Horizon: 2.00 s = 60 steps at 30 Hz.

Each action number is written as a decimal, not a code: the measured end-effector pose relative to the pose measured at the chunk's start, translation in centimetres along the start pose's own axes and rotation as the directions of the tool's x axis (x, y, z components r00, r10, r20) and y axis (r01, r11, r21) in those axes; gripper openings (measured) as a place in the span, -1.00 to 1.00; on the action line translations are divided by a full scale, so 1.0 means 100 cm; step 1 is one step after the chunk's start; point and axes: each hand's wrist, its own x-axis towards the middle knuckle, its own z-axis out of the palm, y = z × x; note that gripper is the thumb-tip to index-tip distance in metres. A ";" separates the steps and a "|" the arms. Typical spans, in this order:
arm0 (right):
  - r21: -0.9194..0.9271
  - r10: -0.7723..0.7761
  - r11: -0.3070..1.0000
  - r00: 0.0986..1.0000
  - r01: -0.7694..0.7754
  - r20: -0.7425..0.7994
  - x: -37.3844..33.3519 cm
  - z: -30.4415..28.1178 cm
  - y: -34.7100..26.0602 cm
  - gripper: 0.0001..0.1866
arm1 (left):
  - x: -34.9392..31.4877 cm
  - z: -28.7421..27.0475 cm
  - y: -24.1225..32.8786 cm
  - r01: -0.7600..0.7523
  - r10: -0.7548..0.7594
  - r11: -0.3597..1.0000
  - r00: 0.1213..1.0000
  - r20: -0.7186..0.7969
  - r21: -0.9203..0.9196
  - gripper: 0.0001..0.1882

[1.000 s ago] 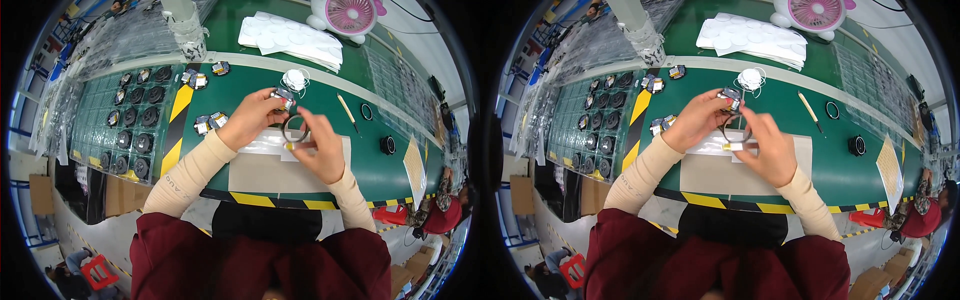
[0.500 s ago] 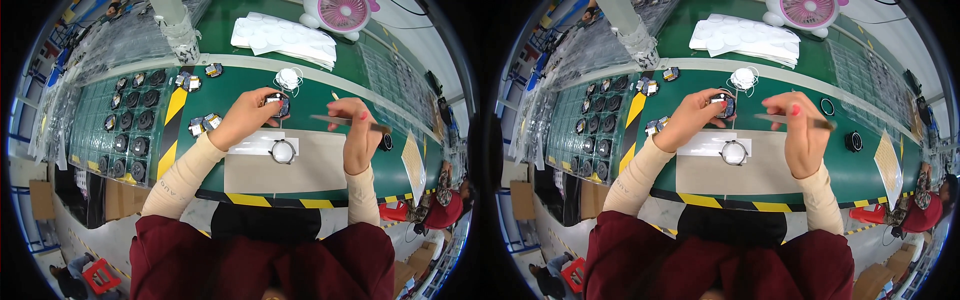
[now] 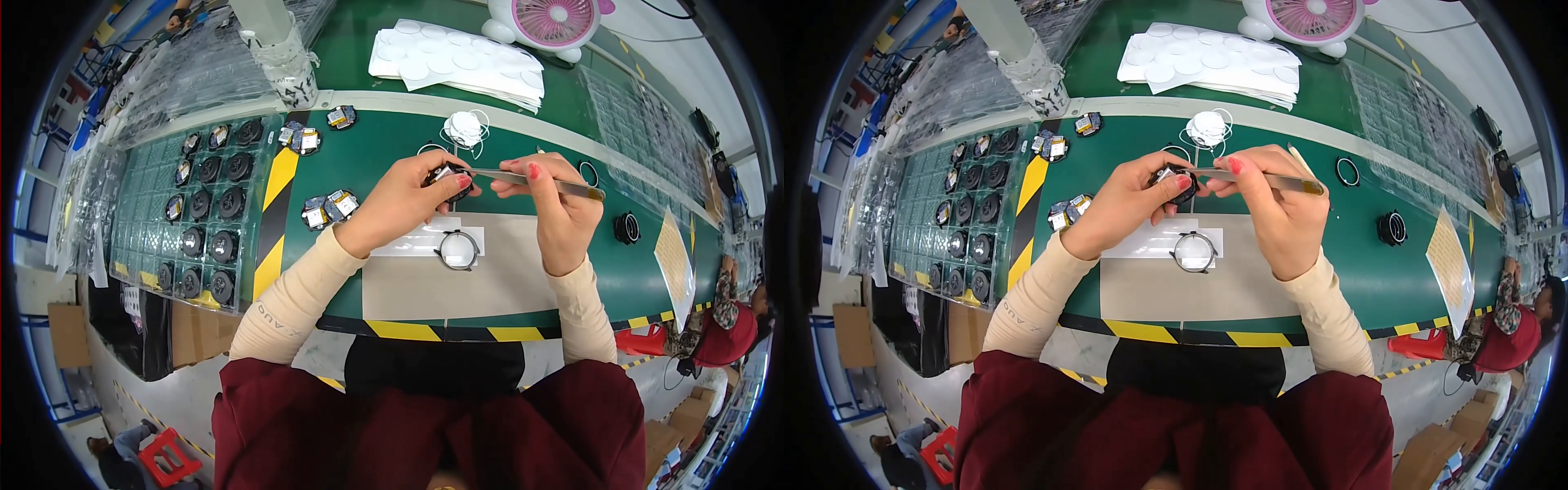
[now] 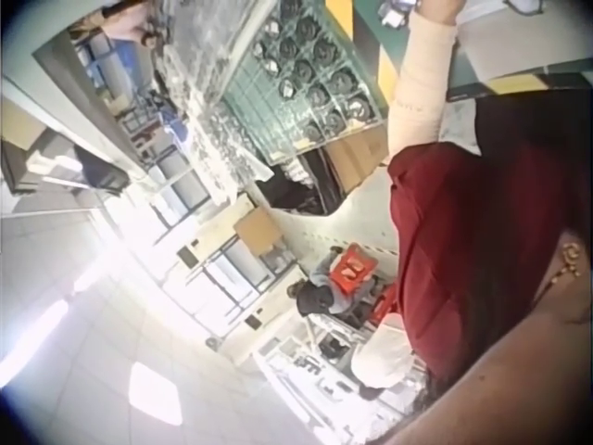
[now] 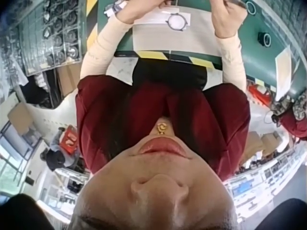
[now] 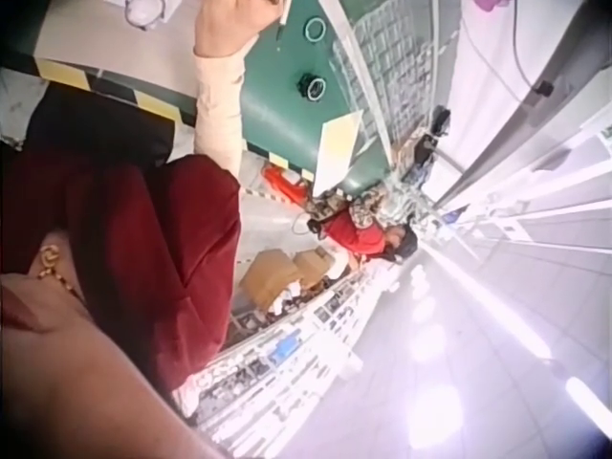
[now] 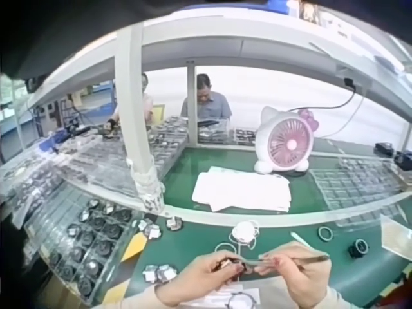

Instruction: The person assembles small motor units by hand, combining electronic components, housing parts, and wires on a production line. Tweezers are used to manipulate the small components.

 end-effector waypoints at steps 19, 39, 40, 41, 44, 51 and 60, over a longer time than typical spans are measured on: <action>0.147 0.424 0.895 0.905 -0.422 0.021 0.028 -0.012 -0.005 -0.64 | 0.002 -0.002 0.007 -0.058 0.050 0.997 0.988 0.145 0.053 -0.82; -0.639 0.206 0.713 0.785 0.288 0.584 -0.051 0.003 0.009 -0.36 | 0.001 -0.023 0.001 0.039 -0.128 0.848 0.983 -0.133 -0.528 -0.75; -0.630 0.190 0.718 0.789 0.294 0.585 -0.051 0.002 0.012 -0.37 | 0.003 -0.023 0.000 0.034 -0.122 0.848 0.984 -0.131 -0.528 -0.74; -0.639 0.202 0.717 0.794 0.279 0.573 -0.052 0.001 0.012 -0.37 | 0.003 -0.022 -0.002 0.048 -0.129 0.847 0.985 -0.116 -0.529 -0.74; -0.535 0.139 0.837 0.903 0.112 0.406 -0.041 0.001 0.012 -0.37 | 0.008 -0.020 -0.003 0.047 -0.106 0.871 0.990 -0.093 -0.490 -0.71; -0.520 -0.081 0.846 0.992 0.119 0.094 -0.004 0.014 0.025 -0.35 | 0.006 -0.011 -0.010 0.076 0.025 0.839 0.984 0.177 -0.539 -0.57; -0.649 -0.205 0.705 0.958 0.285 0.199 -0.019 0.017 0.032 -0.38 | 0.000 0.019 -0.015 0.155 -0.143 0.938 0.988 0.064 -0.310 -0.65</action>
